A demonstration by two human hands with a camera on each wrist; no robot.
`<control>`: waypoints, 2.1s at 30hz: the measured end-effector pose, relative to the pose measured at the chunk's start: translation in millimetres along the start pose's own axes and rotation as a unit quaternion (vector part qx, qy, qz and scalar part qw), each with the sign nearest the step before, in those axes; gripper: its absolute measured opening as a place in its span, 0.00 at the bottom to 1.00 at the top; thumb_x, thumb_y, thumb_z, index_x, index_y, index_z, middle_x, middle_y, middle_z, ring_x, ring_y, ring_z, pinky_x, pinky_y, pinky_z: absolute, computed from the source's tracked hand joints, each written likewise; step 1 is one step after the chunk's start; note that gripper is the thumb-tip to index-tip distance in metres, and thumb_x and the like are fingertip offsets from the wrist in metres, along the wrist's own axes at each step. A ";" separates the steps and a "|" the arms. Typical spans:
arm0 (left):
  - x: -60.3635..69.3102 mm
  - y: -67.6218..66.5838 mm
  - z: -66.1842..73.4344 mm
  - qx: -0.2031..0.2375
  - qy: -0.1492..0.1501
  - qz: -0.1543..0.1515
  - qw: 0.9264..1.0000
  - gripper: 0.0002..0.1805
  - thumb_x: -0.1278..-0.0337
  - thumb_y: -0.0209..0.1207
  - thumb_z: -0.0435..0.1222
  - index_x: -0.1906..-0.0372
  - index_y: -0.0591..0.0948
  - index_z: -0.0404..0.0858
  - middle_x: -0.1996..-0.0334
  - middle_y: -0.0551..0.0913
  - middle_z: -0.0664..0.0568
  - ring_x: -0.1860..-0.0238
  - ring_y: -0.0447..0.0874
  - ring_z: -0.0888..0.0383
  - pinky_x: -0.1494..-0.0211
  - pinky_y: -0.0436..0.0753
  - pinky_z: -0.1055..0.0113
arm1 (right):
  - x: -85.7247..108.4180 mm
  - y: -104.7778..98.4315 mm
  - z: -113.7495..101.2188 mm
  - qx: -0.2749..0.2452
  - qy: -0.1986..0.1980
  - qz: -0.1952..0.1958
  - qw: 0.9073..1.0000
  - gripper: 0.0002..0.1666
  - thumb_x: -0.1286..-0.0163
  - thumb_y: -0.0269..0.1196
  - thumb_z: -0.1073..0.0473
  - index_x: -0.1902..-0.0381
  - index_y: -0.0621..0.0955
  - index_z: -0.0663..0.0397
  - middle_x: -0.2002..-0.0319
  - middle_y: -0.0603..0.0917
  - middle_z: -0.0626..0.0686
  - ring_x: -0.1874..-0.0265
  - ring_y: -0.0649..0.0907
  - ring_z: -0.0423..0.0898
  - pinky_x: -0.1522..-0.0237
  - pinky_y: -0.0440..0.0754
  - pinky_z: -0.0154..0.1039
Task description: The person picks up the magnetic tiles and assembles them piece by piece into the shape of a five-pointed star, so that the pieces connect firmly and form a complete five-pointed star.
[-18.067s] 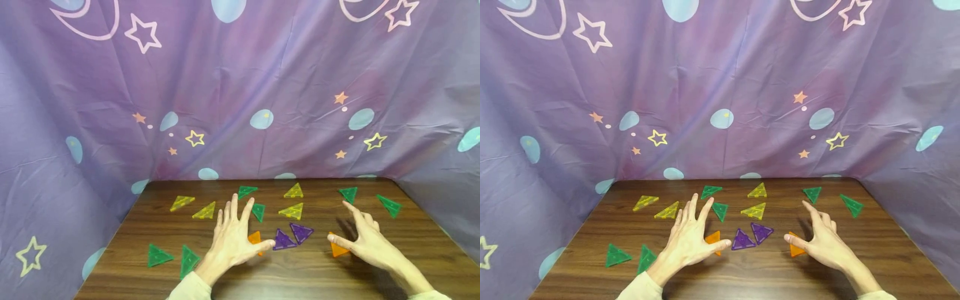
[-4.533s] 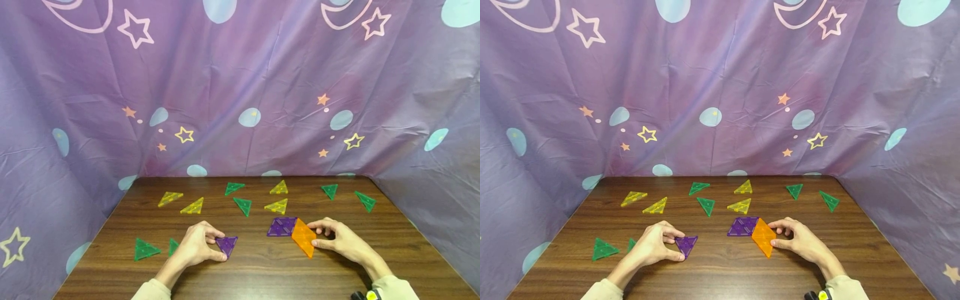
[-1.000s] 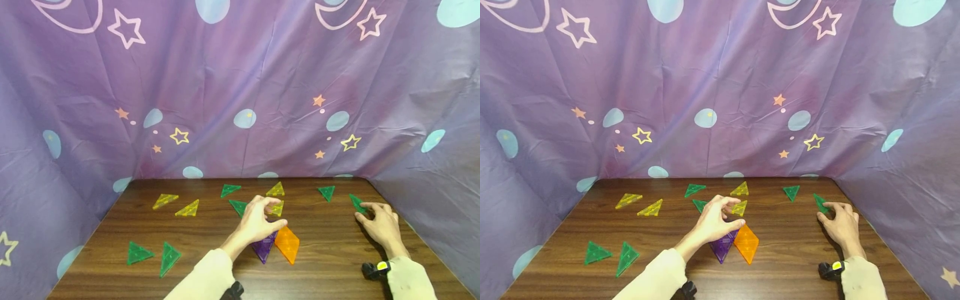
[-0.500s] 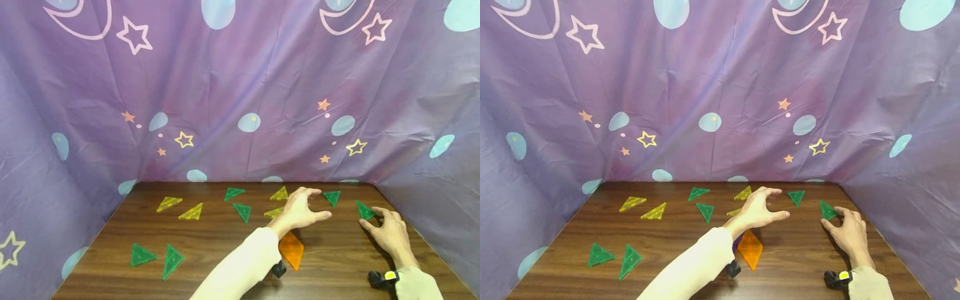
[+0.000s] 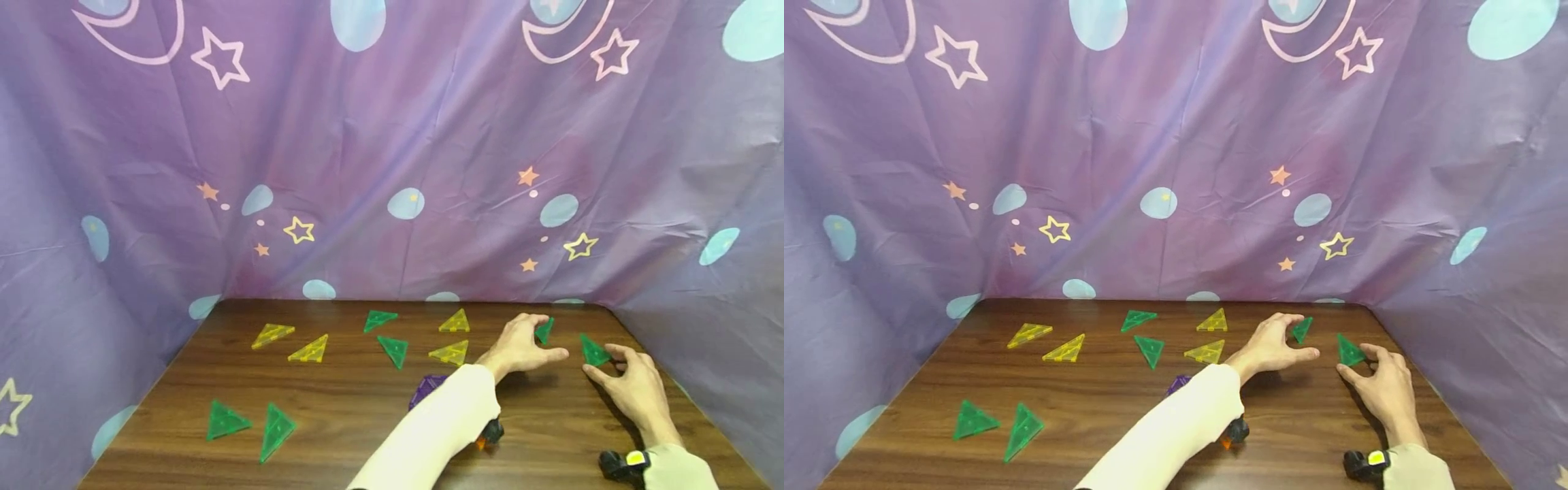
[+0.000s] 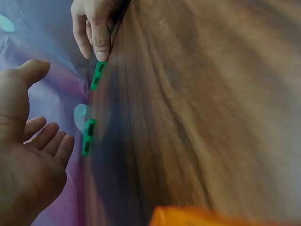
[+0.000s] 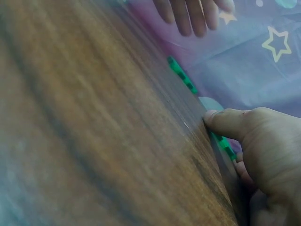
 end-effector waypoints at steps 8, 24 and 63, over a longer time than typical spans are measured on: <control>-22.4 14.4 -4.5 -0.004 -0.026 -0.006 1.000 0.40 0.35 0.76 0.57 0.22 0.79 0.49 0.28 0.82 0.60 0.27 0.77 0.65 0.26 0.75 0.73 | 1.3 2.0 -1.7 0.000 0.001 0.017 1.000 0.47 0.23 0.75 0.44 0.24 0.72 0.72 0.35 0.72 0.79 0.39 0.78 0.74 0.42 0.75 0.72; -33.6 23.0 -22.5 -0.132 0.057 -0.086 0.986 0.32 0.33 0.75 0.49 0.27 0.86 0.47 0.31 0.85 0.62 0.28 0.78 0.66 0.27 0.69 0.80 | -1.8 1.1 -1.5 0.014 0.002 0.000 1.000 0.53 0.25 0.74 0.38 0.24 0.71 0.76 0.38 0.74 0.80 0.37 0.74 0.75 0.40 0.72 0.75; -29.1 29.4 -21.7 -0.167 -0.044 -0.075 0.982 0.29 0.52 0.85 0.61 0.43 0.92 0.60 0.48 0.82 0.62 0.45 0.76 0.60 0.43 0.77 0.64 | 0.5 11.1 -12.8 0.015 -0.052 -0.084 0.995 0.52 0.29 0.76 0.31 0.24 0.78 0.62 0.39 0.78 0.70 0.46 0.80 0.63 0.53 0.63 0.58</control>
Point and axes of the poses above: each hand's wrist, its own x-axis away from the middle knuckle, its own y-axis out of the palm, z = x × y, the point moved 3 cm from there along -x, towards the middle knuckle
